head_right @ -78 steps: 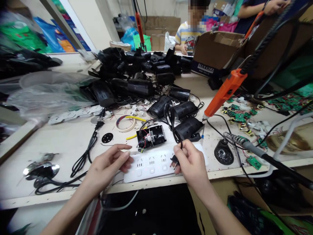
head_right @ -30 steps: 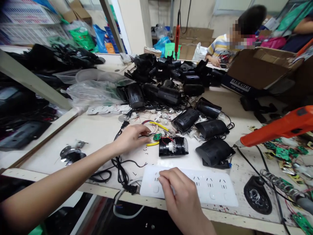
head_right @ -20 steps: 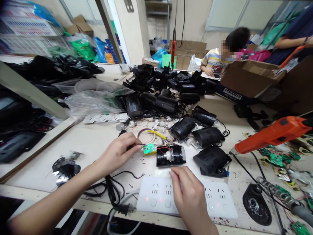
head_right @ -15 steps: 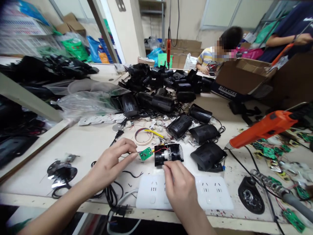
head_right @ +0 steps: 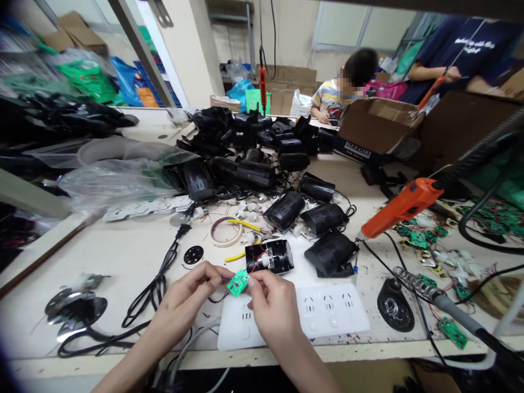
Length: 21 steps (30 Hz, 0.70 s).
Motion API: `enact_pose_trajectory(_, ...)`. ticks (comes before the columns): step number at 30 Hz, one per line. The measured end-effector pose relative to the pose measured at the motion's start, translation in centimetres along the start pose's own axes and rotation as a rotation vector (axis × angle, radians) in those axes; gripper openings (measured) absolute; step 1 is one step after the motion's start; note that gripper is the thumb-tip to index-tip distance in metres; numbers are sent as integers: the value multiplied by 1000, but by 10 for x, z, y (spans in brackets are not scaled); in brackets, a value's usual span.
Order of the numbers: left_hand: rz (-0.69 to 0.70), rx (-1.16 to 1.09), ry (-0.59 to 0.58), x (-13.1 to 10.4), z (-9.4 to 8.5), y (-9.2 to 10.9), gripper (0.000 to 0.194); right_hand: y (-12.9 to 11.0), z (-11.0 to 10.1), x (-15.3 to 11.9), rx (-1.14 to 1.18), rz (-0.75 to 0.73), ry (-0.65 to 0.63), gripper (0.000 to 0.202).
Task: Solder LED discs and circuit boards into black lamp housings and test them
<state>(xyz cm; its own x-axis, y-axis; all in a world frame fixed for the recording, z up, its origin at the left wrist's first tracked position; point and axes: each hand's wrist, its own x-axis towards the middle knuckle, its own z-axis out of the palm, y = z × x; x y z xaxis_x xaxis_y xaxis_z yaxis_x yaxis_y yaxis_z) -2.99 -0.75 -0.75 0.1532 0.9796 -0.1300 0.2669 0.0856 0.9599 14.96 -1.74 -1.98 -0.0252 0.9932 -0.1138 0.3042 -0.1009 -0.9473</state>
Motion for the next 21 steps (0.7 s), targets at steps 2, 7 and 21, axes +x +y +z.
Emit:
enact_pose_trajectory(2, -6, 8, -3, -1, 2, 2, 20, 3, -1, -1, -41, -38, 12, 33)
enact_pose_trajectory(7, -11, 35, 6, -1, 6, 6, 21, 9, -4, -4, -171, -148, 58, 29)
enact_pose_trajectory(21, 4, 74, -21, -6, 9, 12, 21, 14, -10, -9, -403, -349, 116, 25)
